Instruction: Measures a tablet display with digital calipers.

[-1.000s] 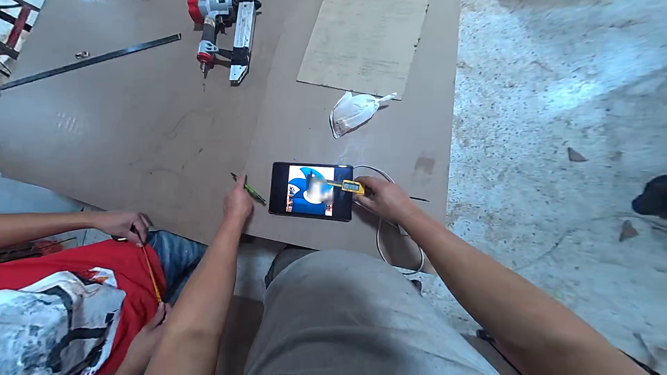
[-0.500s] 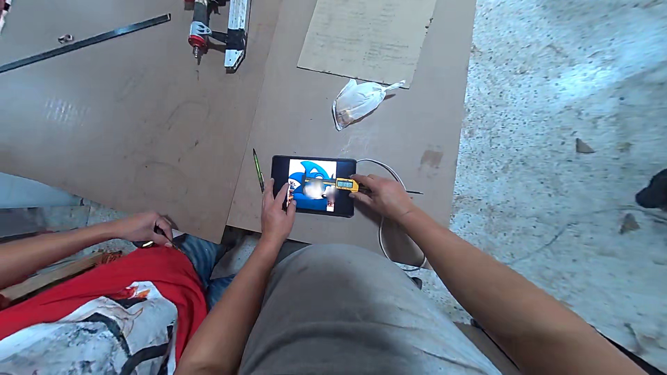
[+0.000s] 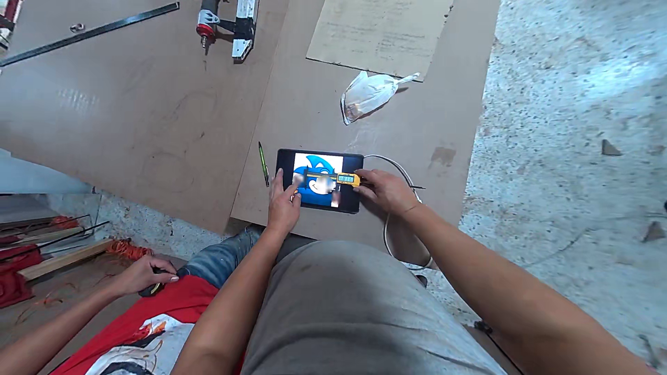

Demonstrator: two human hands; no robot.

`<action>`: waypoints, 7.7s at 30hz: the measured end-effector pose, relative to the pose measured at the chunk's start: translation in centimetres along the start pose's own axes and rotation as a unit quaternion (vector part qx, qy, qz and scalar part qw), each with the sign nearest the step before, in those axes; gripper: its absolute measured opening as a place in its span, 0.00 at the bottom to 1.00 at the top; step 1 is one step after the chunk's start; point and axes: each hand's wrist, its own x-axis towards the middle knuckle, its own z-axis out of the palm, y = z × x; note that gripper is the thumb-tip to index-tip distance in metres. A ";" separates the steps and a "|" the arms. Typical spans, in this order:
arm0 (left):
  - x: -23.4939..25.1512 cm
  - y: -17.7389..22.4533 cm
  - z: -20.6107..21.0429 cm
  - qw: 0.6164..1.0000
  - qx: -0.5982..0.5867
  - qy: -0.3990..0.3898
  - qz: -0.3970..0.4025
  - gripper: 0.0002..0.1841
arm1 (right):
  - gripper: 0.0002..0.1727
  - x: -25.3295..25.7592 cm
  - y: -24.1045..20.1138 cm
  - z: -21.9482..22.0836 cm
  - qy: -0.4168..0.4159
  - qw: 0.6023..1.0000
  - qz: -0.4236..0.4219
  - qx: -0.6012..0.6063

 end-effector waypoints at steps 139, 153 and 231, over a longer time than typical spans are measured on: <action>0.2 0.8 -0.4 0.994 0.048 -0.092 -0.021 0.24 | 0.28 0.1 1.4 0.5 0.009 1.000 -0.025 -0.005; 0.2 0.8 -0.3 0.995 0.046 -0.085 -0.019 0.23 | 0.28 0.1 1.4 0.4 0.008 1.000 -0.028 -0.004; 0.0 1.0 -0.3 0.995 0.063 -0.071 -0.004 0.22 | 0.28 -0.2 1.4 0.4 0.013 1.000 -0.027 -0.004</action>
